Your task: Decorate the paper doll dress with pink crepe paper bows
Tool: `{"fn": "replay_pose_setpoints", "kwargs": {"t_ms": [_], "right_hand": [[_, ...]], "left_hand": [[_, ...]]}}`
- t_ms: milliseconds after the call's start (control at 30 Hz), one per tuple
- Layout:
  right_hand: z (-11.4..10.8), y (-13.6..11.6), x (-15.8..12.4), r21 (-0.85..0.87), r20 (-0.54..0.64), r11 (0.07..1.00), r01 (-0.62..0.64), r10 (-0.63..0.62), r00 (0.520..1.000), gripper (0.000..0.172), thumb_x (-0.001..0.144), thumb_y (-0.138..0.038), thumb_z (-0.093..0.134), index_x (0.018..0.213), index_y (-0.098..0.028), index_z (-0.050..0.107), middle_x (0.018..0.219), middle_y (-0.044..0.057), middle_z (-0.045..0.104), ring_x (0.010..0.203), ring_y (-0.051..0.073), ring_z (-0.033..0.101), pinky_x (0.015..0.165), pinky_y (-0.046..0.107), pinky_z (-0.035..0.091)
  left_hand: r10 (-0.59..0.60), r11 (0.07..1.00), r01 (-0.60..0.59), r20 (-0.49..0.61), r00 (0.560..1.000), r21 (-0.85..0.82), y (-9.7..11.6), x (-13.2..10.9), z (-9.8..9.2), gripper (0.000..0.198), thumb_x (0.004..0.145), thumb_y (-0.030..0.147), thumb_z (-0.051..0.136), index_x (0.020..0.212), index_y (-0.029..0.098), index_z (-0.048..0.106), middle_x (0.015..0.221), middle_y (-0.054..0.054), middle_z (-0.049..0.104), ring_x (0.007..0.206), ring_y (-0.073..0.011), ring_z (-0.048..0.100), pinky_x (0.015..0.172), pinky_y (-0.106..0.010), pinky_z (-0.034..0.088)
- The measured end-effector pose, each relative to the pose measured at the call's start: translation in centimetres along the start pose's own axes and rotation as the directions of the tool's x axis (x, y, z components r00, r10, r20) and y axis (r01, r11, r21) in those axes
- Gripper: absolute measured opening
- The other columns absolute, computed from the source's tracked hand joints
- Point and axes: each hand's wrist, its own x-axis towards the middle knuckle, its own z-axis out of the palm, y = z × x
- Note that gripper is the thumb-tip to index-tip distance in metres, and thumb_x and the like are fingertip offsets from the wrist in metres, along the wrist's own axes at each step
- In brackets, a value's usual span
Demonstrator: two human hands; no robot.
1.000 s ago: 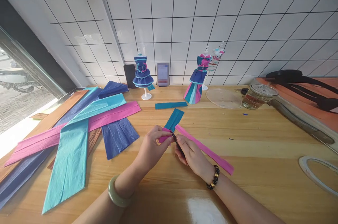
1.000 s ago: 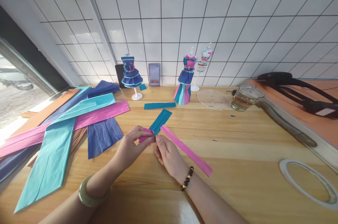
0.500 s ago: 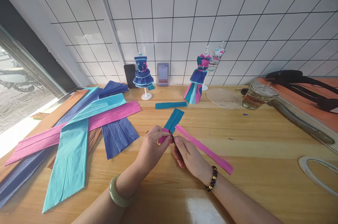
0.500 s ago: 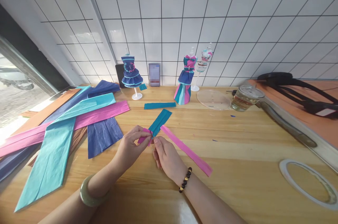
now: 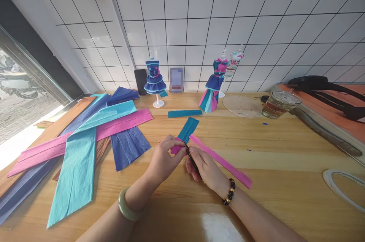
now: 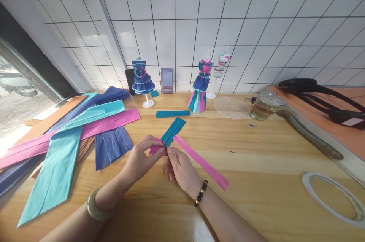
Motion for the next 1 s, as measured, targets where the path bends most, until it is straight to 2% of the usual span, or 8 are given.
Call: {"fn": "replay_pose_setpoints", "kwargs": {"t_ms": [267, 700, 1000], "right_hand": [[0.16, 0.18, -0.05, -0.041, -0.028, 0.999, 0.000, -0.001, 1.000, 0.043, 0.089, -0.053, 0.026, 0.069, -0.019, 0.043, 0.048, -0.006, 0.047, 0.033, 0.006, 0.040, 0.036, 0.018, 0.030], [0.10, 0.73, 0.22, 0.022, -0.019, 1.000, 0.005, -0.005, 1.000, 0.041, 0.089, -0.054, 0.026, 0.084, -0.019, 0.047, 0.055, -0.003, 0.055, 0.033, 0.007, 0.043, 0.034, 0.018, 0.031], [0.19, 0.87, 0.15, -0.067, -0.016, 0.997, 0.022, -0.023, 1.000, 0.043, 0.090, -0.053, 0.024, 0.074, -0.019, 0.045, 0.056, -0.004, 0.054, 0.033, 0.005, 0.042, 0.034, 0.017, 0.029]], "left_hand": [[-0.005, 1.000, 0.005, -0.004, 1.000, 0.024, -0.25, 0.07, -0.05, 0.016, 0.076, 0.014, 0.055, 0.066, 0.020, 0.067, 0.072, -0.002, 0.060, 0.070, -0.0141, 0.057, 0.069, -0.026, 0.045], [-0.072, 0.997, 0.072, -0.014, 0.997, 0.008, 0.66, 0.28, -0.40, 0.020, 0.075, 0.014, 0.054, 0.058, 0.019, 0.063, 0.069, -0.001, 0.061, 0.067, -0.0124, 0.056, 0.067, -0.024, 0.045], [-0.040, 0.999, 0.040, 0.030, 0.999, 0.025, 0.32, 0.10, -0.28, 0.017, 0.075, 0.013, 0.052, 0.063, 0.020, 0.063, 0.071, 0.000, 0.058, 0.070, -0.0126, 0.055, 0.068, -0.025, 0.044]]}}
